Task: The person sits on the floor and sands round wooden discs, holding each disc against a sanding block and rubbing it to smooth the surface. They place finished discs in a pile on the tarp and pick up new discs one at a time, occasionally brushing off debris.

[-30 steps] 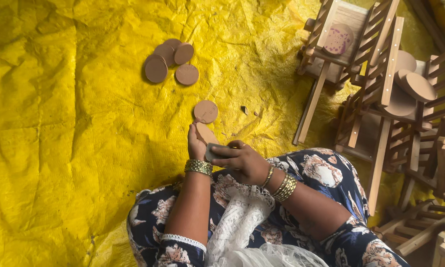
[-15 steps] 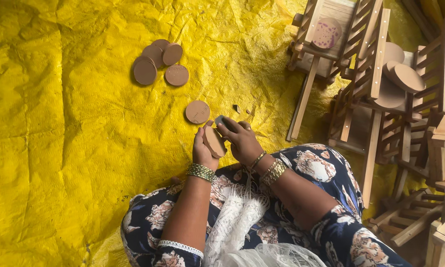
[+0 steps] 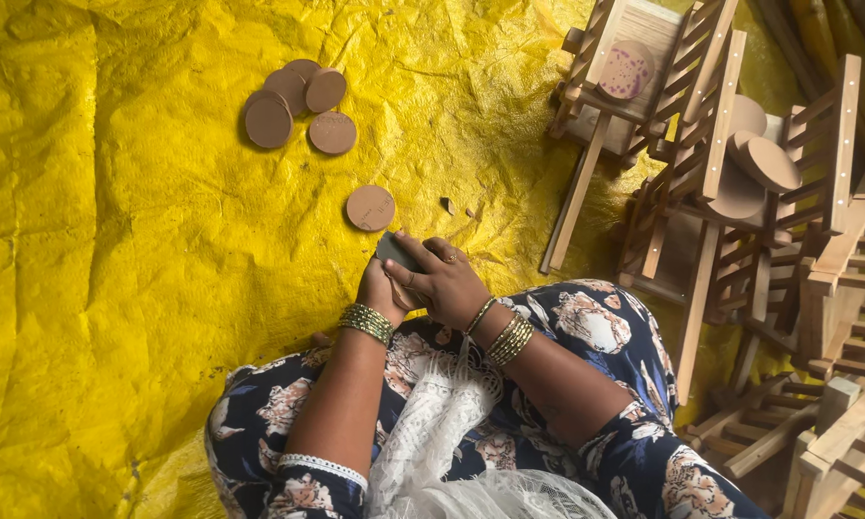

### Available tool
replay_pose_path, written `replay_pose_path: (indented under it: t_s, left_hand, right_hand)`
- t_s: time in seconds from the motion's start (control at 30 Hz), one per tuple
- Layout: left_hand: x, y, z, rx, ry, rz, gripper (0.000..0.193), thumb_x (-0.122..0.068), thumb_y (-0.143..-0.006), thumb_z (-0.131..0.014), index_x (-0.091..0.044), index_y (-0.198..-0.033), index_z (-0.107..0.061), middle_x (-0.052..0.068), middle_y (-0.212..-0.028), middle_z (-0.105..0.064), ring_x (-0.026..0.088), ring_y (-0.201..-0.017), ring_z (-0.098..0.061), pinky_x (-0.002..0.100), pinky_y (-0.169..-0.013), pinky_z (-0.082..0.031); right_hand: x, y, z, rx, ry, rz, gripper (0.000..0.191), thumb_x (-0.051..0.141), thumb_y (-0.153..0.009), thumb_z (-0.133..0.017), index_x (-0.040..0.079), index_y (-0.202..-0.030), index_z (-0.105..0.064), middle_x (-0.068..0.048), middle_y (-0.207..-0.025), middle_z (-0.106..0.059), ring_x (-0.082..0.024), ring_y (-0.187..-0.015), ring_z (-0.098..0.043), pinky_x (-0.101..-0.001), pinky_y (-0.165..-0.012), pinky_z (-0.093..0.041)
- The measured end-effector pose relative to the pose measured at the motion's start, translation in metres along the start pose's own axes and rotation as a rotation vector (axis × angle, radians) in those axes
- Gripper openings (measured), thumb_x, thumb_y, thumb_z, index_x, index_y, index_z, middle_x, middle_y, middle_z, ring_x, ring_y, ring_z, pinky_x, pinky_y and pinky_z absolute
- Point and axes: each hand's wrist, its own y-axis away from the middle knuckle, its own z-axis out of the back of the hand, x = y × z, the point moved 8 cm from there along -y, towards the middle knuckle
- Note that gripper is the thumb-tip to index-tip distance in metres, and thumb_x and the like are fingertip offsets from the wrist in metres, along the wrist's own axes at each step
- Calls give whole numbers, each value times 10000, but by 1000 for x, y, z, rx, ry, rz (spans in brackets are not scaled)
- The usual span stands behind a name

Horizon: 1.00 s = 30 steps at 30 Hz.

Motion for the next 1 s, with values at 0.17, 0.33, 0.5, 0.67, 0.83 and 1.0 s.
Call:
replay_pose_path:
  t_s: [0.17, 0.33, 0.5, 0.67, 0.83, 1.0]
  left_hand:
    - [21, 8, -2, -101, -214, 159, 554, -466, -1017, -306, -53, -1281, -564, 158, -1221, -661, 279, -1103, -661, 432, -913, -570]
    - [18, 12, 5, -164, -362, 29, 504, -438, -1083, -365, -54, -1337, -569, 142, -1234, -642, 264, -1065, -671, 433, -899, -569]
    - [4, 7, 20, -200, -272, 50, 487, -413, -1080, -325, -71, -1352, -540, 137, -1270, -642, 258, -1120, -659, 413, -919, -542]
    - [6, 6, 3, -130, -166, 85, 502, -373, -1049, -285, -47, -1341, -531, 164, -1313, -635, 292, -1189, -639, 432, -987, -549]
    - [14, 7, -2, -156, -313, 36, 522, -414, -1074, -315, -38, -1354, -546, 152, -1318, -642, 260, -1187, -642, 394, -992, -539]
    - [-9, 3, 16, -263, -166, -78, 512, -429, -1080, -358, -2, -1255, -581, 184, -1192, -648, 289, -1038, -686, 414, -912, -585]
  right_hand:
    - [-17, 3, -3, 60, 67, -175, 785, 169, -770, -760, 365, -1483, -499, -60, -1626, -378, -374, -1263, -530, -491, -1042, -445]
    - [-37, 11, -2, 48, 47, -428, 731, 127, -814, -733, 375, -1468, -518, -69, -1624, -365, -400, -1305, -471, -513, -1045, -408]
    - [-12, 5, -3, 14, -48, -161, 796, 156, -802, -707, 389, -1523, -461, -97, -1641, -331, -381, -1335, -465, -526, -1128, -382]
    - [-10, 4, -16, 152, 93, -217, 781, 268, -790, -736, 476, -1498, -480, -52, -1651, -303, -372, -1321, -465, -503, -1080, -393]
    - [-10, 5, -13, 115, 102, -293, 764, 262, -784, -727, 422, -1492, -486, -69, -1650, -321, -372, -1315, -480, -511, -1055, -425]
    - [8, 7, -11, 97, 7, -141, 734, 198, -798, -717, 338, -1487, -503, -42, -1666, -364, -418, -1289, -514, -517, -1038, -459]
